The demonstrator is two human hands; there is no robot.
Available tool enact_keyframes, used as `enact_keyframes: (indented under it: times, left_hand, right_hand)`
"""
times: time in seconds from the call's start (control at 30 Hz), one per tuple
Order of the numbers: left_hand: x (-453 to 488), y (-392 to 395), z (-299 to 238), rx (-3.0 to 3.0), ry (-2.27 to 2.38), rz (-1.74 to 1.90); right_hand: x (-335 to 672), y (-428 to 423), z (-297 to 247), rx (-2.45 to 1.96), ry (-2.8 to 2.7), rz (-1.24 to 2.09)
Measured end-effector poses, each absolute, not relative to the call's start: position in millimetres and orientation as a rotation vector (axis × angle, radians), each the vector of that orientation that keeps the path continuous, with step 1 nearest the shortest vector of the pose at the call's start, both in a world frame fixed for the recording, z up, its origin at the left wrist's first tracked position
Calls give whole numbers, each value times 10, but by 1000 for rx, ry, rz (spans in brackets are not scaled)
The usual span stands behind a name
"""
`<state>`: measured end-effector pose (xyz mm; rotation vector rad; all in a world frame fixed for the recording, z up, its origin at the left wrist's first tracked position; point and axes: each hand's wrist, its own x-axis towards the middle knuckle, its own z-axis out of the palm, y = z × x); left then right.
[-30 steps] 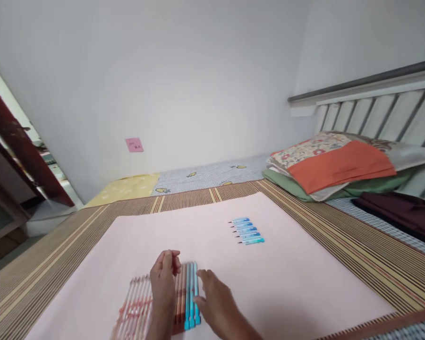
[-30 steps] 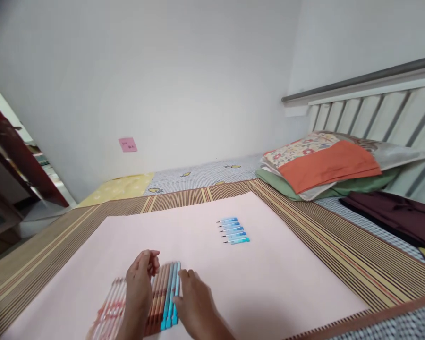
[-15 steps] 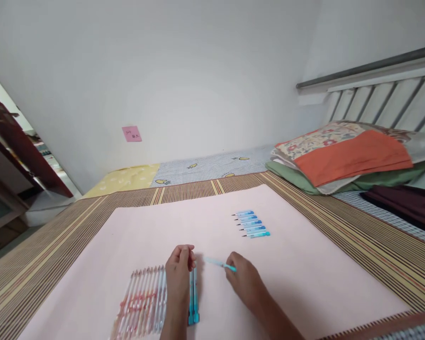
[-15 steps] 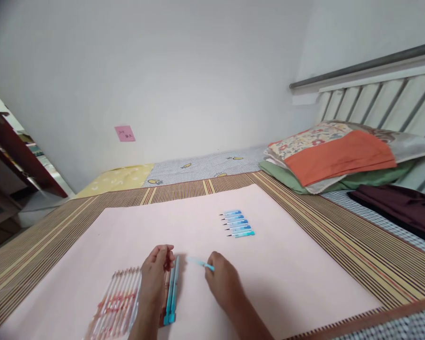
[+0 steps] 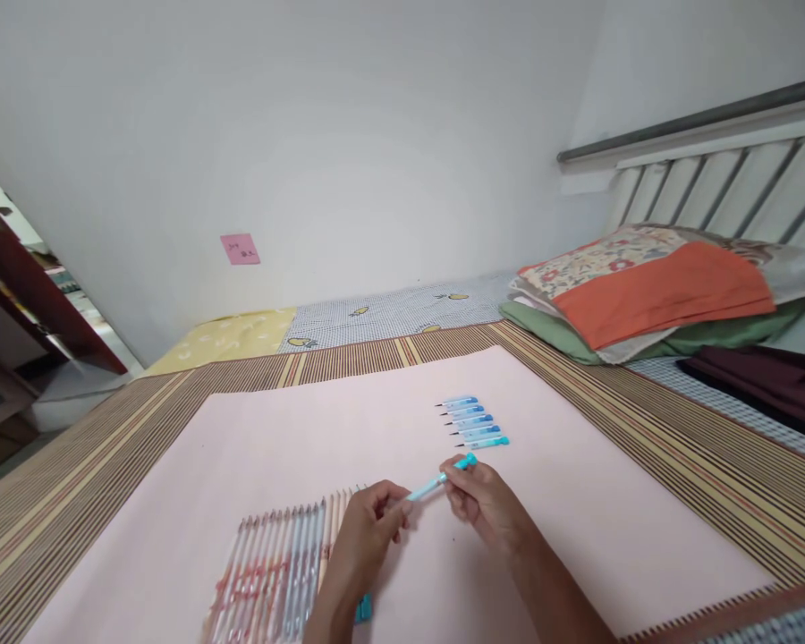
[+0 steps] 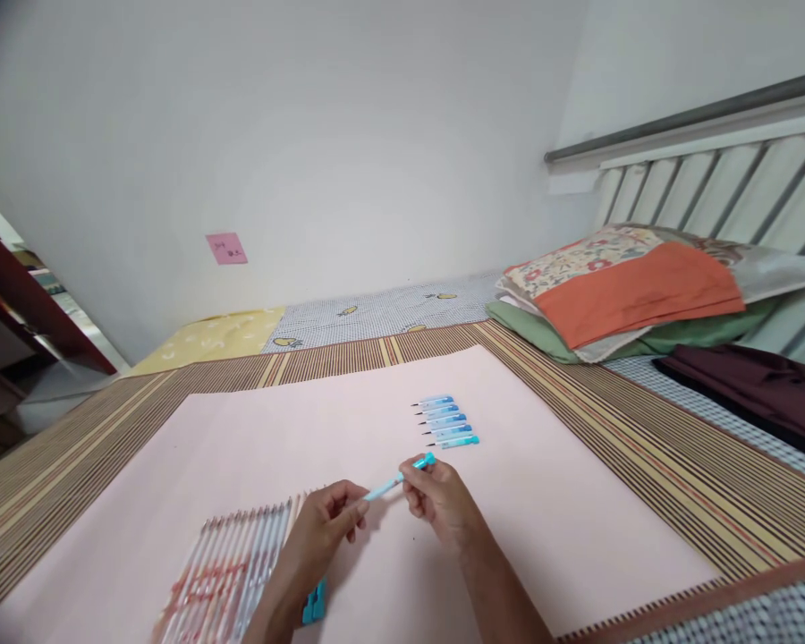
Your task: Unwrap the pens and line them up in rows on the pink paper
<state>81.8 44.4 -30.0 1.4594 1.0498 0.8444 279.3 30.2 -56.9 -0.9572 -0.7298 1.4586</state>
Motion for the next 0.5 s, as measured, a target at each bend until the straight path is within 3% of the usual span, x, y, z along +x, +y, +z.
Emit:
enact_keyframes:
  times: [0.5]
  left_hand:
    - [964,344,-386,1567,1150,936]
  right_hand:
    - [2479,373,-615,-1060,-831,1181]
